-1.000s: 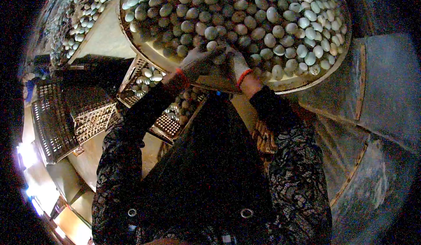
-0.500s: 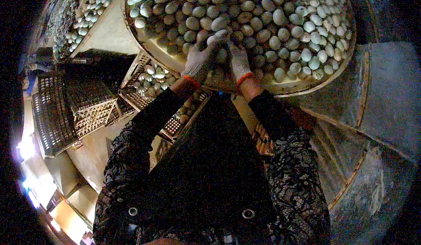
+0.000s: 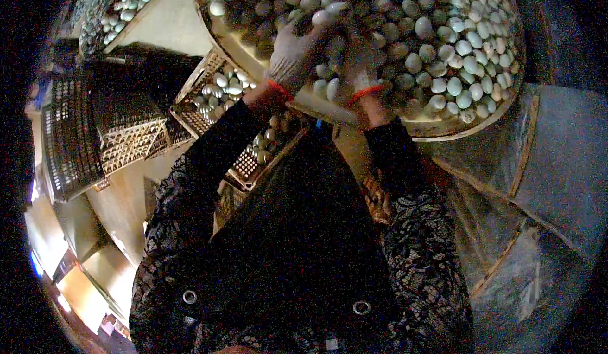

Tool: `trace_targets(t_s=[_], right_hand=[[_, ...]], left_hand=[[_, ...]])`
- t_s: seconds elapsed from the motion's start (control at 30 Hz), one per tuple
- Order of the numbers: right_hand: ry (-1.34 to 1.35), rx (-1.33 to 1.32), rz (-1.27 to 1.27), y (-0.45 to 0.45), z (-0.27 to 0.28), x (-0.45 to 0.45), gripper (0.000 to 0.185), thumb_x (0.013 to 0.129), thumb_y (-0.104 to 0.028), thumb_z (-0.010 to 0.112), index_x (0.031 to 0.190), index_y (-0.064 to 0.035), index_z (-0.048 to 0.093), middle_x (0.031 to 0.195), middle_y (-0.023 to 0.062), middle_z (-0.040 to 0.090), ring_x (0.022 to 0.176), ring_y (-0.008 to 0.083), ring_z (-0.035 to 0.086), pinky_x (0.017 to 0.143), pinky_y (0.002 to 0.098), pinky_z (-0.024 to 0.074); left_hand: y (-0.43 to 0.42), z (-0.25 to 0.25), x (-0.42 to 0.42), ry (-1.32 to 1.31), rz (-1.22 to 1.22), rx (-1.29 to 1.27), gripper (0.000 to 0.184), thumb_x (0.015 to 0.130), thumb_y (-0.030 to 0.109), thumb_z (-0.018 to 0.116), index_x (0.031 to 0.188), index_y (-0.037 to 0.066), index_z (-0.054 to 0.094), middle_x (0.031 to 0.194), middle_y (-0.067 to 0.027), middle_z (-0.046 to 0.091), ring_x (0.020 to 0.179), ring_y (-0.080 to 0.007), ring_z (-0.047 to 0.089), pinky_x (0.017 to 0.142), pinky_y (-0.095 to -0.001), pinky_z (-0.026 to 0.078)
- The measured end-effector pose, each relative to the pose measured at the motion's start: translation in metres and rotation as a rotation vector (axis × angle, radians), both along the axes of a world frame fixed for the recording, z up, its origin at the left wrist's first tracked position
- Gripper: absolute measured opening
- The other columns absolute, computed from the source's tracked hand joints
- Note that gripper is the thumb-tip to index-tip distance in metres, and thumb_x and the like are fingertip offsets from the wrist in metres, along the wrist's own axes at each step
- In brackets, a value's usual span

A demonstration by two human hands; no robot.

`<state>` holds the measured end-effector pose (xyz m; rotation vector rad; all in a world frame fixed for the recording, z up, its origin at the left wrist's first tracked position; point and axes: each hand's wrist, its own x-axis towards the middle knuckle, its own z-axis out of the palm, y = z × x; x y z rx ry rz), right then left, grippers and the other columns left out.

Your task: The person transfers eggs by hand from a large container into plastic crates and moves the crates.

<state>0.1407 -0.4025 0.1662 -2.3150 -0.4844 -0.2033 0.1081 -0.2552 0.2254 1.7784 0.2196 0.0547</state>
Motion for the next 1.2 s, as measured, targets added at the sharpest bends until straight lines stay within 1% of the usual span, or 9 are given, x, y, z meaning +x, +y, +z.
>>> trace_targets(t_s=[0.2,0.23,0.33,0.43,0.67,0.93,1.0,1.1,1.2], right_hand=[[-0.11,-0.064,0.037,0.065,0.075,-0.034,0.043,0.084,0.001,0.053,0.127,-0.0024,0.049,0.132,0.0167,0.05,0.122,0.0294,0.048,0.101,0.0353,0.041],[0.198,0.472,0.042,0.083,0.08,-0.033,0.045,0.082,0.002,0.055,0.126,-0.0026,0.049,0.132,0.0168,0.049,0.122,0.0298,0.048,0.1,0.0354,0.0417],[-0.48,-0.034,0.221,0.112,0.064,-0.036,0.041,0.084,-0.005,0.059,0.124,-0.0026,0.051,0.13,0.0133,0.05,0.117,0.0255,0.052,0.096,0.0341,0.0438],[-0.43,0.297,0.317,0.187,0.073,-0.078,0.036,0.089,-0.014,0.059,0.123,-0.0038,0.052,0.125,0.0099,0.053,0.112,0.0198,0.053,0.093,0.0327,0.0451],[1.264,0.822,0.097,0.241,-0.02,-0.161,0.027,0.092,-0.021,0.056,0.116,-0.0073,0.056,0.101,0.0052,0.062,0.091,0.0177,0.057,0.08,0.0297,0.047],[1.653,0.167,-0.604,0.186,-0.205,-0.158,0.045,0.085,-0.032,0.066,0.122,-0.0075,0.054,0.11,0.0091,0.058,0.093,0.0219,0.057,0.079,0.0349,0.0477],[1.405,0.222,-0.37,0.146,-0.319,-0.18,0.048,0.084,-0.035,0.068,0.116,-0.0013,0.056,0.107,0.0117,0.06,0.094,0.0239,0.059,0.081,0.0353,0.0485],[0.508,-0.566,0.332,0.121,-0.37,-0.184,0.048,0.086,-0.035,0.065,0.116,0.0017,0.056,0.111,0.014,0.06,0.099,0.0268,0.06,0.078,0.0364,0.052],[1.49,0.375,-0.61,0.189,-0.252,-0.176,0.045,0.088,-0.034,0.06,0.118,-0.0015,0.055,0.114,0.0169,0.06,0.101,0.029,0.06,0.08,0.0387,0.0509]], left_hand=[[0.036,0.04,-0.032,-0.193,0.131,-0.056,0.046,0.081,0.031,0.07,0.115,0.002,0.059,0.103,-0.0134,0.063,0.091,-0.0201,0.062,0.082,-0.0297,0.051],[0.046,0.047,-0.038,-0.153,0.141,-0.263,0.045,0.084,0.023,0.068,0.121,0.001,0.054,0.115,-0.0121,0.057,0.099,-0.0187,0.058,0.085,-0.0292,0.05],[0.08,0.08,-0.076,-0.188,0.287,-0.278,0.047,0.089,0.022,0.064,0.127,-0.001,0.049,0.118,-0.0126,0.057,0.105,-0.0188,0.056,0.088,-0.0299,0.047],[0.119,0.072,-0.125,-0.181,0.51,-0.195,0.045,0.083,0.029,0.069,0.118,0.003,0.058,0.111,-0.0128,0.056,0.097,-0.0173,0.058,0.084,-0.0304,0.051],[0.172,-0.055,-0.202,0.226,0.693,-0.558,0.032,0.089,0.011,0.062,0.118,0.0,0.056,0.109,-0.0086,0.062,0.093,-0.0164,0.061,0.079,-0.0281,0.052],[0.135,-0.234,-0.199,0.63,0.467,-0.543,0.054,0.085,0.035,0.061,0.121,-0.005,0.055,0.113,-0.0144,0.062,0.098,-0.0208,0.06,0.081,-0.0302,0.048],[0.133,-0.273,-0.191,0.533,0.327,-0.44,0.055,0.081,0.039,0.063,0.114,-0.005,0.06,0.11,-0.0148,0.065,0.098,-0.0237,0.06,0.086,-0.0332,0.046],[0.137,-0.32,-0.18,0.651,0.23,-0.089,0.056,0.078,0.047,0.063,0.115,0.005,0.062,0.11,-0.0217,0.064,0.104,-0.0353,0.06,0.089,-0.0385,0.046],[0.142,-0.337,-0.184,0.687,0.11,0.177,0.052,0.077,0.049,0.062,0.11,0.008,0.063,0.11,-0.0239,0.062,0.1,-0.0385,0.06,0.086,-0.0439,0.048]])
